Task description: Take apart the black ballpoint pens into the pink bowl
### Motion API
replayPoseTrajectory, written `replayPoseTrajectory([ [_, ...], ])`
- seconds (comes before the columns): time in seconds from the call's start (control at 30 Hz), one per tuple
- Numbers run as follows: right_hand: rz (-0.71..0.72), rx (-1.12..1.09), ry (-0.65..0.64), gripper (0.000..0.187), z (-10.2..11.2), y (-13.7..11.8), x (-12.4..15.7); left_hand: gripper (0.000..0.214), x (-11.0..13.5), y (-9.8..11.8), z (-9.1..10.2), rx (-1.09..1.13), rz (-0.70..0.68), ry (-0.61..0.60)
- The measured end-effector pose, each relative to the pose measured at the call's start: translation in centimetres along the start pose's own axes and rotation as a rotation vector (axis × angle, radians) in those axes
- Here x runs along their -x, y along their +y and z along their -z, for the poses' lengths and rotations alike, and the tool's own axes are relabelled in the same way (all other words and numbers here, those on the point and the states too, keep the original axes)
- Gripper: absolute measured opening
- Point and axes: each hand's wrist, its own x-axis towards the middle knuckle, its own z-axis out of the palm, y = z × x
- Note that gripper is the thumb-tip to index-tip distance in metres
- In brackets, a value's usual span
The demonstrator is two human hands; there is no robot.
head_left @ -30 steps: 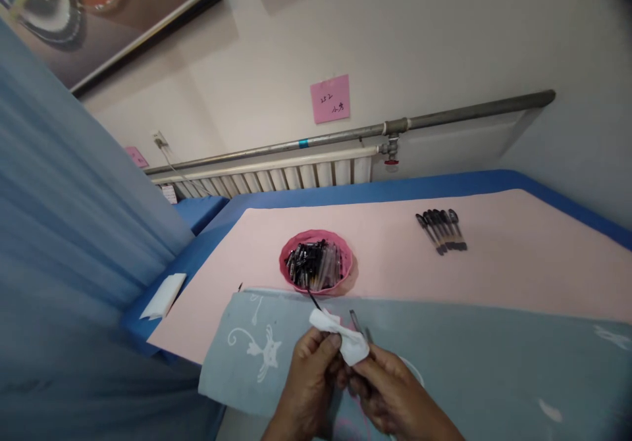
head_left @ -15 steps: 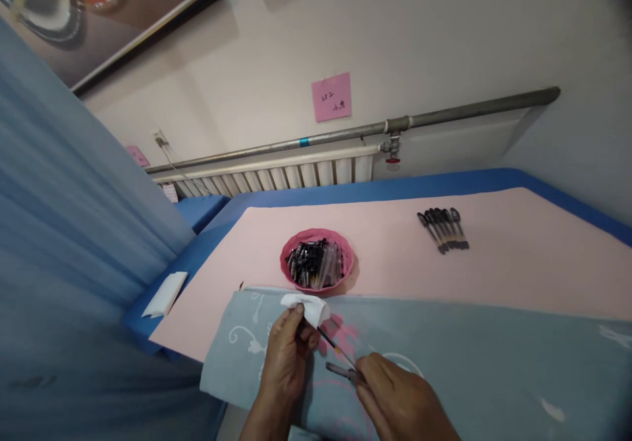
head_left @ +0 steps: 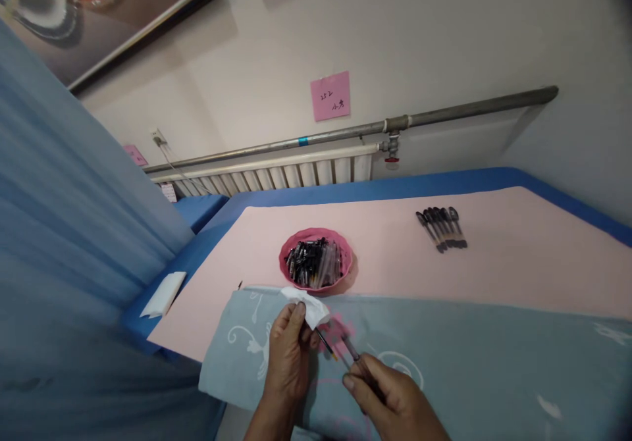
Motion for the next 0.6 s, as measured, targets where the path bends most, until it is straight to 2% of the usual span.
replayPoseTrajectory([
  [0.1,0.292,0.384,0.197,0.02,-0.1,1.1,-0.1,0.031,-0.1,-0.1,0.2,-0.037,-0.032,0.037],
  [0.17,0.424,0.503,0.223,0.017,0.0,1.5,-0.2,0.032,-0.3,0.1,0.3,-0.025,-0.029,0.046],
  [0.2,0.443,0.516,0.214,0.017,0.1,1.5,-0.2,0.032,-0.5,0.2,0.4,-0.01,-0.018,0.046],
  [0.23,0.422,0.503,0.192,0.018,0.3,1.4,-0.2,0.032,-0.7,0.4,0.6,0.015,-0.006,0.051],
  [0.37,0.191,0.35,0.069,0.029,1.1,0.9,0.1,0.029,-1.5,1.4,1.4,0.169,-0.041,0.106],
  [0.5,0.073,0.202,0.051,0.03,2.0,1.0,0.7,0.023,-1.7,1.8,2.2,0.197,0.017,0.002],
  [0.6,0.072,0.133,0.047,0.03,2.4,1.0,1.1,0.023,-1.2,1.6,2.2,0.159,0.086,-0.041],
])
